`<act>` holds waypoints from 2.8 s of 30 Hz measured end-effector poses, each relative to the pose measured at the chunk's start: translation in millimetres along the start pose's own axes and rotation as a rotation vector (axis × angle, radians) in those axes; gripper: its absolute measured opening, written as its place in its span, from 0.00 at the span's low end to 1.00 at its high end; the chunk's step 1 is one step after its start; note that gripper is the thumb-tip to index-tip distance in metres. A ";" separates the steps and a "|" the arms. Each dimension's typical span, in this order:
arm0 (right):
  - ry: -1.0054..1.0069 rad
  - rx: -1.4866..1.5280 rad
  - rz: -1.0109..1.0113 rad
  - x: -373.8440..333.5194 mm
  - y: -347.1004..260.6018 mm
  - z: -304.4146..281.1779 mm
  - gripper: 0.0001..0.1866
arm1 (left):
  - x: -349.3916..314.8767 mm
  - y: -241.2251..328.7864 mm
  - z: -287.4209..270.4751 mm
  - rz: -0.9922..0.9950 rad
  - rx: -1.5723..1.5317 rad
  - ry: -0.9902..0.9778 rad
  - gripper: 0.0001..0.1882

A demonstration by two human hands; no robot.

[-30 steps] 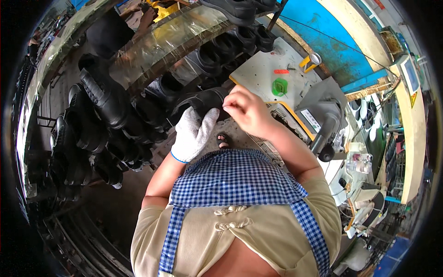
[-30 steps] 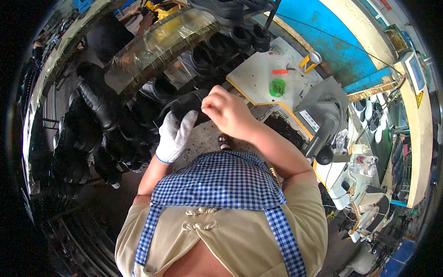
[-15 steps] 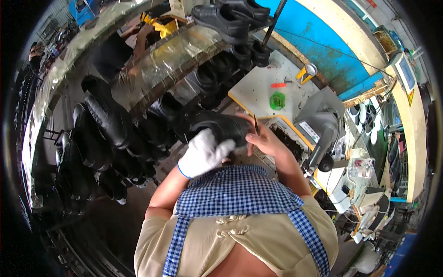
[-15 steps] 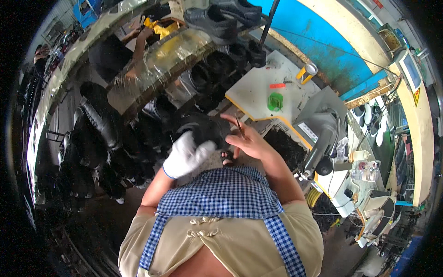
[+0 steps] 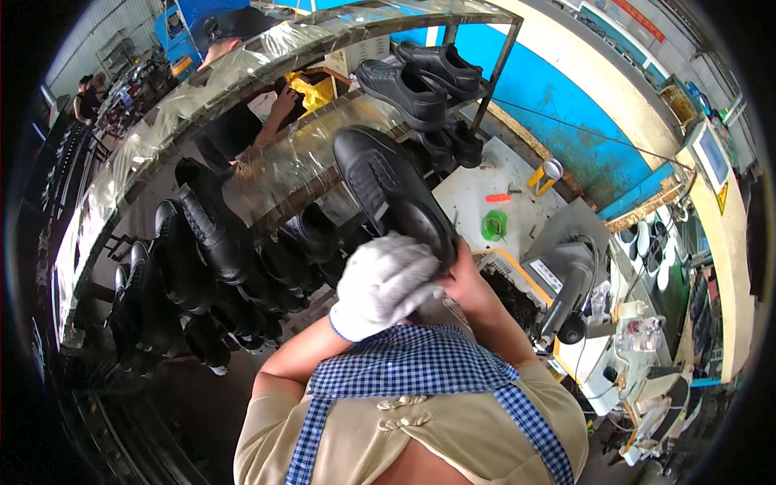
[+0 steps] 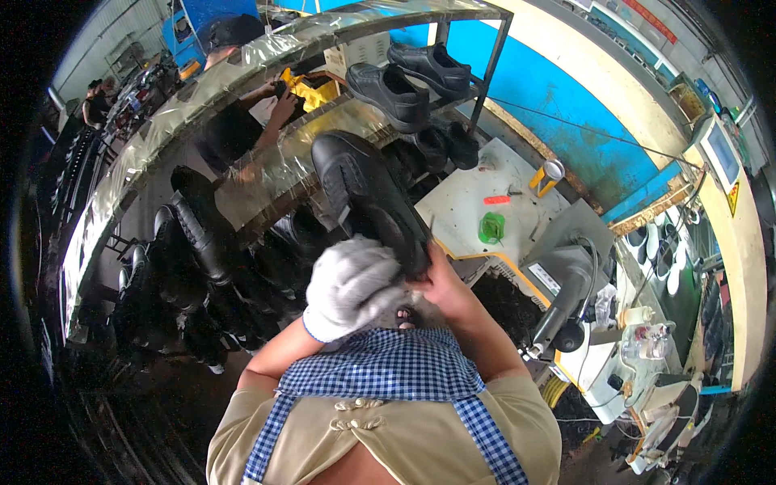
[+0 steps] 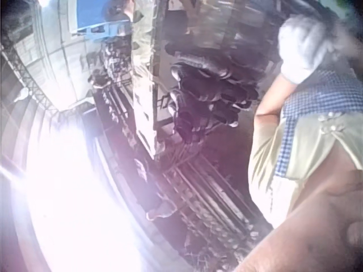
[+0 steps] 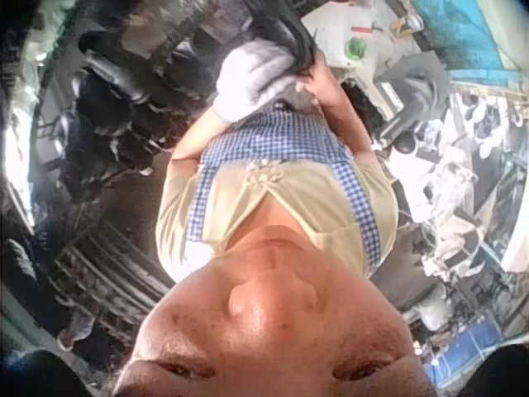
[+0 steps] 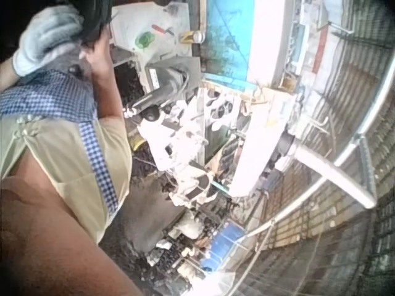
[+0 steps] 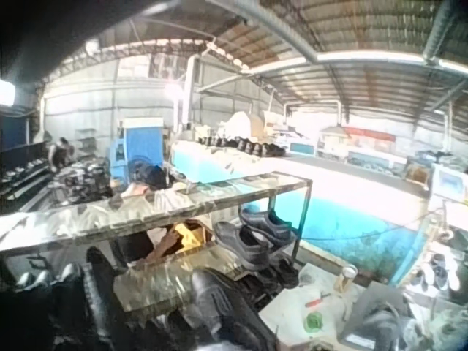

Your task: The person uses a small knife to trim excess material from the edges and soles of black shoes. They pick up shoes from a nearby rack, scrape the surfaces with the blade, and place the shoes back on the rack after finishing each one.

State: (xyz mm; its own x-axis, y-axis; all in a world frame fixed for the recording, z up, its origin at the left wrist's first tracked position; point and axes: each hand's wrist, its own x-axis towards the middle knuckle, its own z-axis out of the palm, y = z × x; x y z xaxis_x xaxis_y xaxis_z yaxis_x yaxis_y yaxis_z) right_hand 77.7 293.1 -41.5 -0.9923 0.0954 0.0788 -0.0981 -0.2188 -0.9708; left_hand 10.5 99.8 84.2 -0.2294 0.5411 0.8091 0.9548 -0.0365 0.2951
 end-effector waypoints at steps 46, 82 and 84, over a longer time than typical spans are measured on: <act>0.758 -1.342 0.114 184.7 49.5 -265.8 0.21 | -136.2 -35.7 97.4 -1.268 -0.577 -0.370 0.12; -0.405 -1.104 -0.671 -6.9 -159.2 39.9 0.18 | -34.0 -16.9 -22.5 -0.772 -0.772 -0.293 0.35; -0.491 -1.239 -0.709 -6.8 -170.5 46.3 0.14 | -36.8 -15.3 -21.4 -0.750 -0.761 -0.341 0.34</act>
State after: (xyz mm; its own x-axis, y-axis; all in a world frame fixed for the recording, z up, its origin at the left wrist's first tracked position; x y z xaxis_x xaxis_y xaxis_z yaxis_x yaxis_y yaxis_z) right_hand 97.7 284.8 134.0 -0.7185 -0.5527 0.4223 -0.6788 0.6896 -0.2524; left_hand 0.3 62.4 60.8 -0.5227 0.8393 0.1492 0.2056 -0.0458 0.9776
